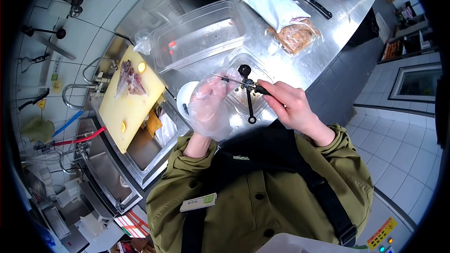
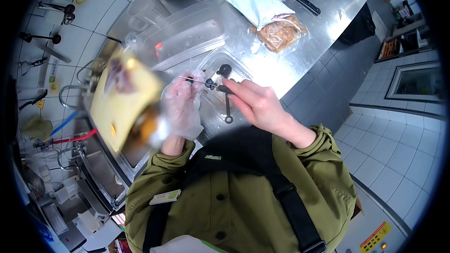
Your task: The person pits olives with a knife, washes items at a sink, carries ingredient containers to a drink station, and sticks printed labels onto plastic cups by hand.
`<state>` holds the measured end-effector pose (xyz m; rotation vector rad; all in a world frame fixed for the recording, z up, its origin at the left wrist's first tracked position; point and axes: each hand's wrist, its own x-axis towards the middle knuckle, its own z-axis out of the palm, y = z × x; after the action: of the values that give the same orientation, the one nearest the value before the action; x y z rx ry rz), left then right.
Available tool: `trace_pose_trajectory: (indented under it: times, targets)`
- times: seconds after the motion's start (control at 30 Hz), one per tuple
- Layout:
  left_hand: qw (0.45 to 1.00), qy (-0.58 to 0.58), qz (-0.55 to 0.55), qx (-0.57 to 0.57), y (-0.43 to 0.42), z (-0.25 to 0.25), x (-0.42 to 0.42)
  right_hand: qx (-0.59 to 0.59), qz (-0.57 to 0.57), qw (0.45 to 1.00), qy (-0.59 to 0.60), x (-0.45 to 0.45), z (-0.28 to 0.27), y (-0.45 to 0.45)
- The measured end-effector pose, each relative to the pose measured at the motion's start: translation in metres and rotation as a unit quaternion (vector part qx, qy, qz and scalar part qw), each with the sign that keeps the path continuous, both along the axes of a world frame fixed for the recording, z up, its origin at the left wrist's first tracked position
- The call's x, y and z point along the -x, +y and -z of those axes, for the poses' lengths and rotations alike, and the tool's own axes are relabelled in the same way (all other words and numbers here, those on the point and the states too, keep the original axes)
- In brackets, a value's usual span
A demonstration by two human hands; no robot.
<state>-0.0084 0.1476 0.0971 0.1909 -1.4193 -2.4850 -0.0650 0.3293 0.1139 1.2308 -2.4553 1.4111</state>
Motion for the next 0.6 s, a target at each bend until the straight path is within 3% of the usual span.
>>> trace_pose_trajectory:
  times: [0.13, 0.23, 0.43, 0.53, 0.6]
  targets:
    - [0.999, -0.021, -0.017, 0.023, -0.002, 0.01, 0.0, -0.015, 0.009, 1.0, 0.025, 0.0, 0.004, 0.001]
    - [0.998, 0.027, 0.028, -0.049, -0.003, 0.009, 0.002, -0.035, 0.031, 0.995, 0.083, -0.003, 0.008, 0.002]
    - [0.994, -0.048, 0.054, -0.084, 0.008, 0.018, 0.001, -0.074, 0.062, 0.983, 0.158, -0.008, 0.019, -0.008]
    - [0.981, -0.121, -0.017, -0.15, 0.016, 0.016, 0.004, -0.103, 0.068, 0.98, 0.158, -0.013, 0.036, -0.008]
    - [0.986, -0.146, 0.014, -0.081, 0.015, 0.038, 0.001, -0.094, 0.081, 0.98, 0.157, -0.012, 0.048, -0.007]
